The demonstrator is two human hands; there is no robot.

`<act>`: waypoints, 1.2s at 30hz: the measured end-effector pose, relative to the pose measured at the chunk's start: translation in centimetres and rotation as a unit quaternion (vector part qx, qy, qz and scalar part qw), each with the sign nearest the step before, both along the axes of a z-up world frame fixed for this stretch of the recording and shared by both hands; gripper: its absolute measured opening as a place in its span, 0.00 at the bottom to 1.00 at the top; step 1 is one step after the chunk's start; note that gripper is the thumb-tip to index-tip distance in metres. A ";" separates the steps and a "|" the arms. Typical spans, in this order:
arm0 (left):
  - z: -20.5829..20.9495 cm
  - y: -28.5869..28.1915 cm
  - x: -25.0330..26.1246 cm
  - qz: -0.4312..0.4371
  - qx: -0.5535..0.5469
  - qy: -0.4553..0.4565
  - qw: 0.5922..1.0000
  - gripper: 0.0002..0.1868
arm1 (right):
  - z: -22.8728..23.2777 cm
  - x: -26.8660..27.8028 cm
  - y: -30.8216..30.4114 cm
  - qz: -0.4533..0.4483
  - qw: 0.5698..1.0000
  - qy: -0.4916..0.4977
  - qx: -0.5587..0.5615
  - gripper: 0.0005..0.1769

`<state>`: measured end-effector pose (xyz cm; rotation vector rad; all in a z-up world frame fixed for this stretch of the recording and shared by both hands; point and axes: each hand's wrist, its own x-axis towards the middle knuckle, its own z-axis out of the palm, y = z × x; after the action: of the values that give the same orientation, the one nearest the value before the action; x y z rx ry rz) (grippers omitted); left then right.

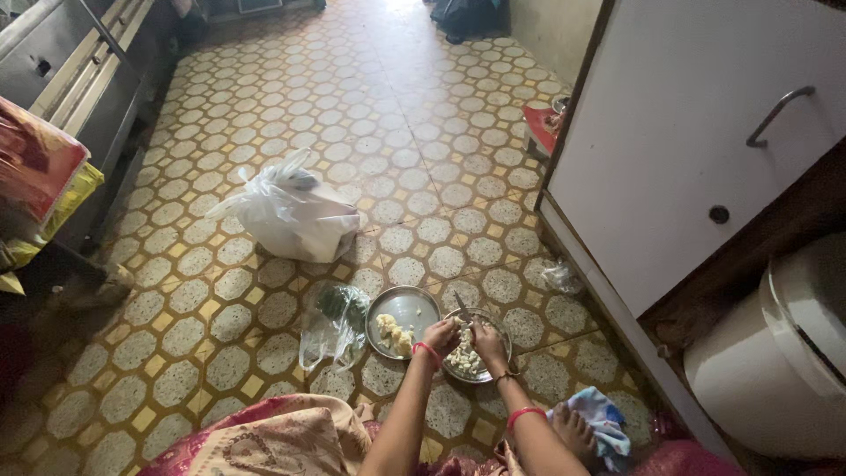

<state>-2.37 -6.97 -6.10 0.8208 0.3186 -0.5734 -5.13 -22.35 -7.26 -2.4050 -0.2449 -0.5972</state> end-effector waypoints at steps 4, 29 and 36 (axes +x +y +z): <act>0.7 0.5 -0.4 0.009 0.025 0.015 1.000 0.08 | 1.2 -0.6 0.4 -0.125 0.905 0.310 0.265 0.28; 0.8 0.6 -0.3 0.015 0.149 -0.107 0.983 0.18 | 2.0 -0.1 1.1 0.011 0.835 0.254 0.488 0.13; 0.8 0.4 -0.1 0.003 0.214 -0.176 0.961 0.18 | 2.1 0.0 0.8 -0.011 0.882 0.249 0.400 0.13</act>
<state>-2.50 -6.60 -5.26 1.3186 0.1153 -0.3446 -5.13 -21.50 -5.18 -1.6620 0.2210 -0.0308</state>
